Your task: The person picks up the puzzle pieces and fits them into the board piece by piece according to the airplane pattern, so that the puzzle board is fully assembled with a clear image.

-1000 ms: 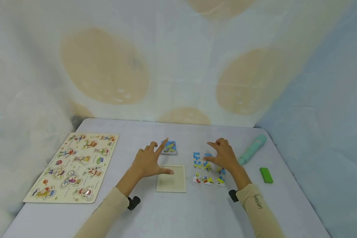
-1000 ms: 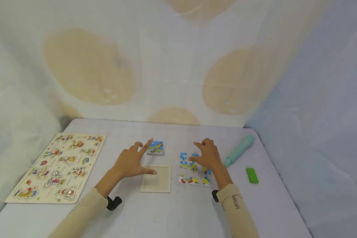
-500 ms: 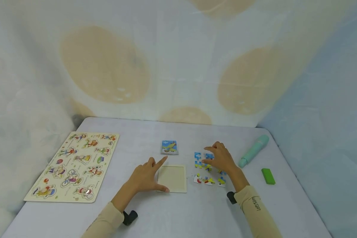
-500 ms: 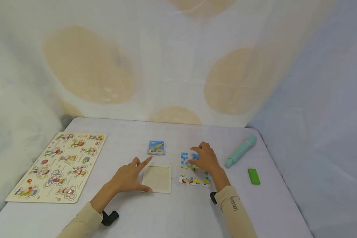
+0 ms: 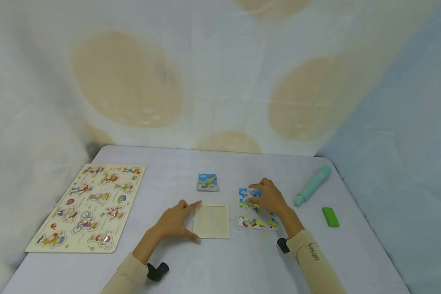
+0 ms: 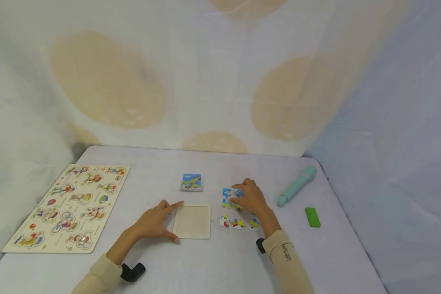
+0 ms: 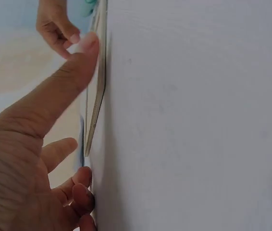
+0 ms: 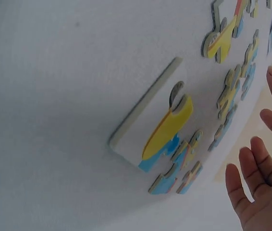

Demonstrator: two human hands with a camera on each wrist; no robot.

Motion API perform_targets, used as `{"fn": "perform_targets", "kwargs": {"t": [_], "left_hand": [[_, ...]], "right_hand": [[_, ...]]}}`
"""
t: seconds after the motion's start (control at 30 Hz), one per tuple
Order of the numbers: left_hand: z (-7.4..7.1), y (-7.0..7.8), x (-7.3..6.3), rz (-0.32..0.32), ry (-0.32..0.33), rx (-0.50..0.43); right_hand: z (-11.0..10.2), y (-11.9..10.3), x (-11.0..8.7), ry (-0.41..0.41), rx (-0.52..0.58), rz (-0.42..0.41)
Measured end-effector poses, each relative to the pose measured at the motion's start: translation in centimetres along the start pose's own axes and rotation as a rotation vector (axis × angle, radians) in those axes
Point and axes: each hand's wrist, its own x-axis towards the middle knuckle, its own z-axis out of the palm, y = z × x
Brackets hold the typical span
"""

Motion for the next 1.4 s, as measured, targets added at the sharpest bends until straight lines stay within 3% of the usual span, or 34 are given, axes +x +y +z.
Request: {"fn": "perform_targets", "kwargs": {"t": [0.73, 1.4], "left_hand": [[0.6, -0.6, -0.1, 0.001, 0.053, -0.073], [0.8, -0.2, -0.3, -0.024, 0.073, -0.120]], "right_hand": [[1.6, -0.1, 2.2, -0.035, -0.010, -0.017], [1.6, 0.1, 3.2, -0.104, -0.010, -0.021]]}}
